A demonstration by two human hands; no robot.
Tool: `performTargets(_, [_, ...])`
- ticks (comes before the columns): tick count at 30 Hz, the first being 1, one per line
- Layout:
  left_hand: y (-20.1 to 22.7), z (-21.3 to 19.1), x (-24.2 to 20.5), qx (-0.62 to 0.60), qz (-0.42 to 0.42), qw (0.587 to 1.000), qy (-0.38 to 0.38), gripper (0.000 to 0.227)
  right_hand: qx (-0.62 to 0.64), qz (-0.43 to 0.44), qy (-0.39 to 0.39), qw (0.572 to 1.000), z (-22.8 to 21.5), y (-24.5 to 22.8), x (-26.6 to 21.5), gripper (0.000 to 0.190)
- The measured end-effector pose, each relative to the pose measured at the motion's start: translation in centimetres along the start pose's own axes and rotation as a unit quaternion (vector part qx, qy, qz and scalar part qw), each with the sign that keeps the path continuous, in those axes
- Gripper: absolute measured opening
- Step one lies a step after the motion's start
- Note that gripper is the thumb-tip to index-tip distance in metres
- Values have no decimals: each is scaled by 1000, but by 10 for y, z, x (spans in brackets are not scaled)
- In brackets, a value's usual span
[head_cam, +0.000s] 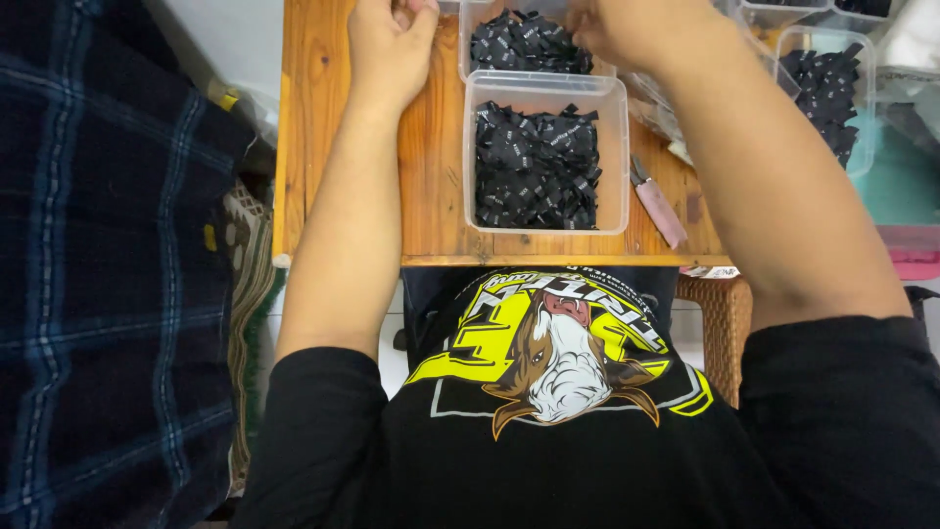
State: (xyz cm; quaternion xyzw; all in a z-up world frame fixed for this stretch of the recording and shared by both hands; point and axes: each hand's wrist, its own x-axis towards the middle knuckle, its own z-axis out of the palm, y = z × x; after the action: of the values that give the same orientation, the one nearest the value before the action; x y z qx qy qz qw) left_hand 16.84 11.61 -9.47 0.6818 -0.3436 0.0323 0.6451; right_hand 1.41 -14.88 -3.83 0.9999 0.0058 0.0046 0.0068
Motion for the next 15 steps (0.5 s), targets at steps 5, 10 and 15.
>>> performTargets(5, [5, -4, 0, 34, -11, 999, -5, 6, 16, 58, -50, 997, 5, -7, 7, 25])
performTargets(10, [5, -3, 0, 62, -15, 998, -13, 15, 46, 62, -41, 996, 23, 2, 12, 20])
performTargets(15, [9, -4, 0, 34, -13, 999, -17, 13, -52, -17, -4, 998, 25, -1, 14, 15])
